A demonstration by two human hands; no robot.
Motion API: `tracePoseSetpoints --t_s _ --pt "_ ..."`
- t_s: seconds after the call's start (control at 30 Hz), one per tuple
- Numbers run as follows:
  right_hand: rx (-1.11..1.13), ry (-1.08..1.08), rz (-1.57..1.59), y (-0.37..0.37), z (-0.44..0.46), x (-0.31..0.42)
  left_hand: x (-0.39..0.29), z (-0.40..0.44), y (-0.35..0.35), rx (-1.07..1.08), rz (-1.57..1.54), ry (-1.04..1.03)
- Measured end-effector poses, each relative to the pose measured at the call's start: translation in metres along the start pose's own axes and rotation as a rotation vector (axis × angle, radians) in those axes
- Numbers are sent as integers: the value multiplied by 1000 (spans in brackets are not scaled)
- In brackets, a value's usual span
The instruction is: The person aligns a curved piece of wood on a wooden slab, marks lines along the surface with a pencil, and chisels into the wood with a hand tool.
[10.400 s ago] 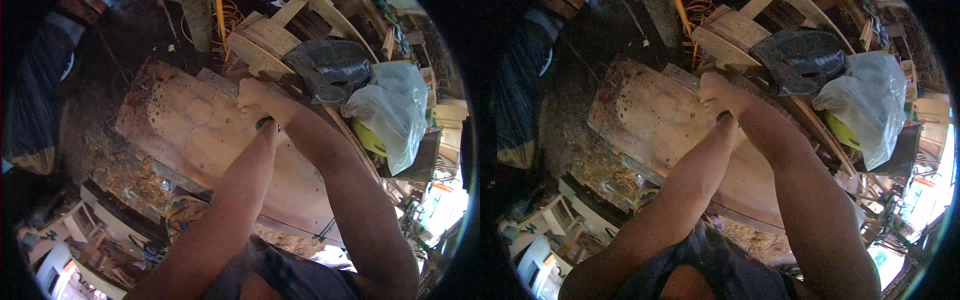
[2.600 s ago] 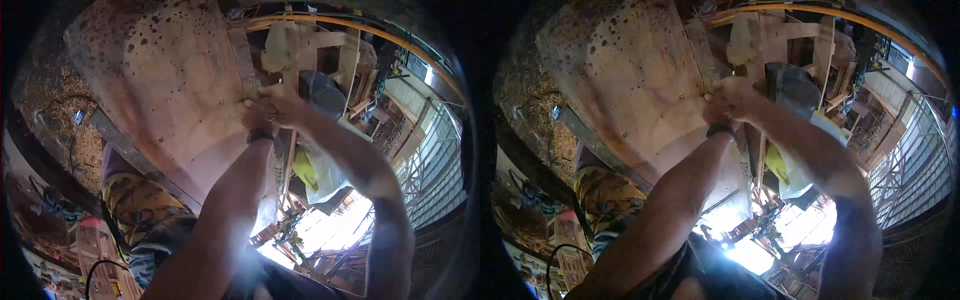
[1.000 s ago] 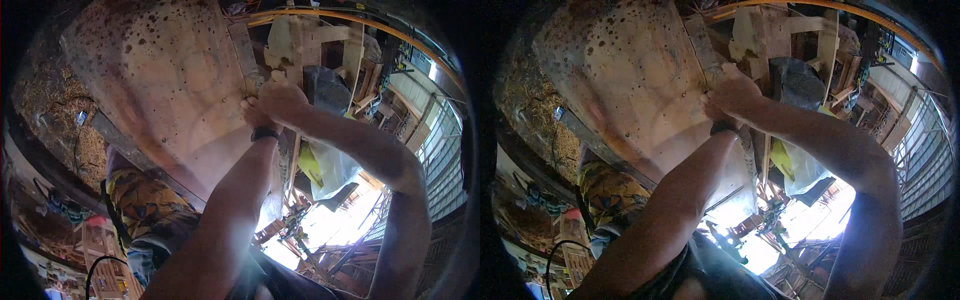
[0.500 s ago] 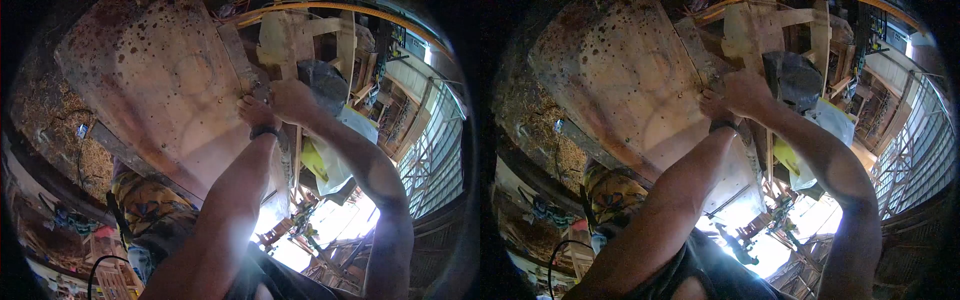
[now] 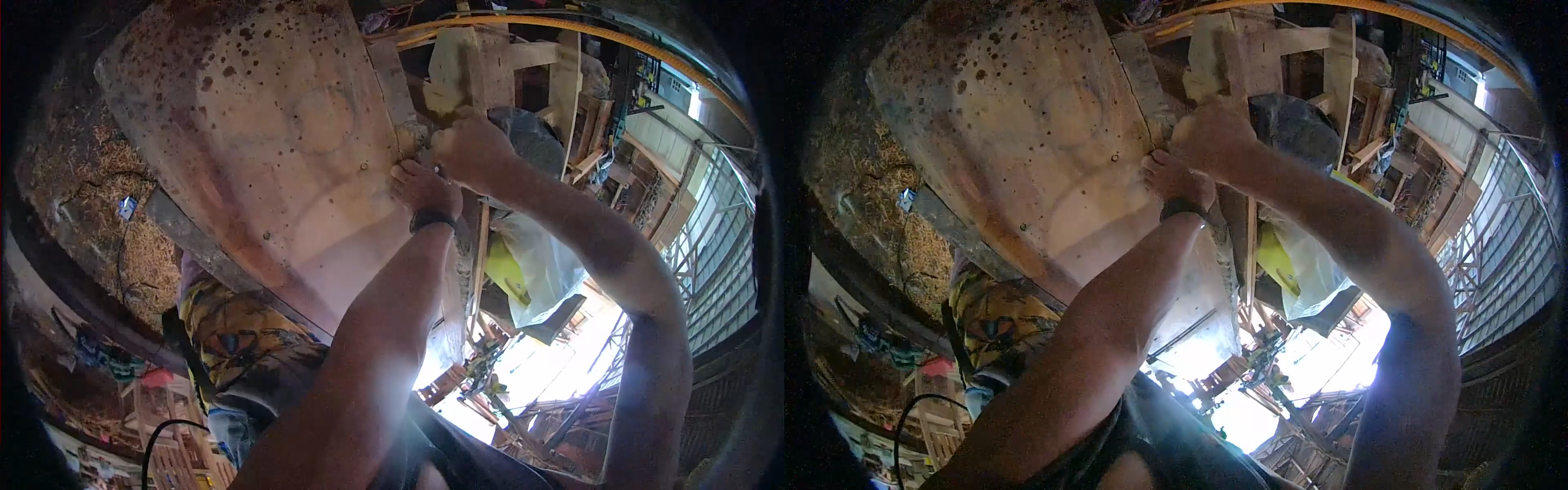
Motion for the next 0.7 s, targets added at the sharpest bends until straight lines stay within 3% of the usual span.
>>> tracePoseSetpoints --t_s 0.13,0.2,0.27,0.33,0.43,0.53,0.63,0.7 --pt "-184 290 -242 -8 1 24 1 -3 -6 -126 19 -44" --pt "-190 28 -86 -15 5 18 -1 -5 -7 -130 65 -73" --pt "-81 -70 62 -30 11 8 -2 -4 -7 -91 66 -53" --pt "140 2 202 -52 28 -8 2 2 -18 -10 22 23" --pt "4 -198 695 -62 17 -18 1 1 -22 -44 49 -28" --pt "-95 -303 850 -58 4 -24 3 -2 -24 -125 80 -23" --pt "-182 -383 512 -25 -8 -20 2 0 -21 -147 145 2" --pt "-125 -256 354 3 -12 -7 1 -6 -10 -86 175 -46"
Point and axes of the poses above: each hand's wrist, its own z-axis towards the middle knuckle, its own y-axis out of the back of the hand, x = y × z, the point moved 7 cm from there along z, towards the middle knuckle, and after that the axes turned 11 degrees about z, right-handed, at the moved point
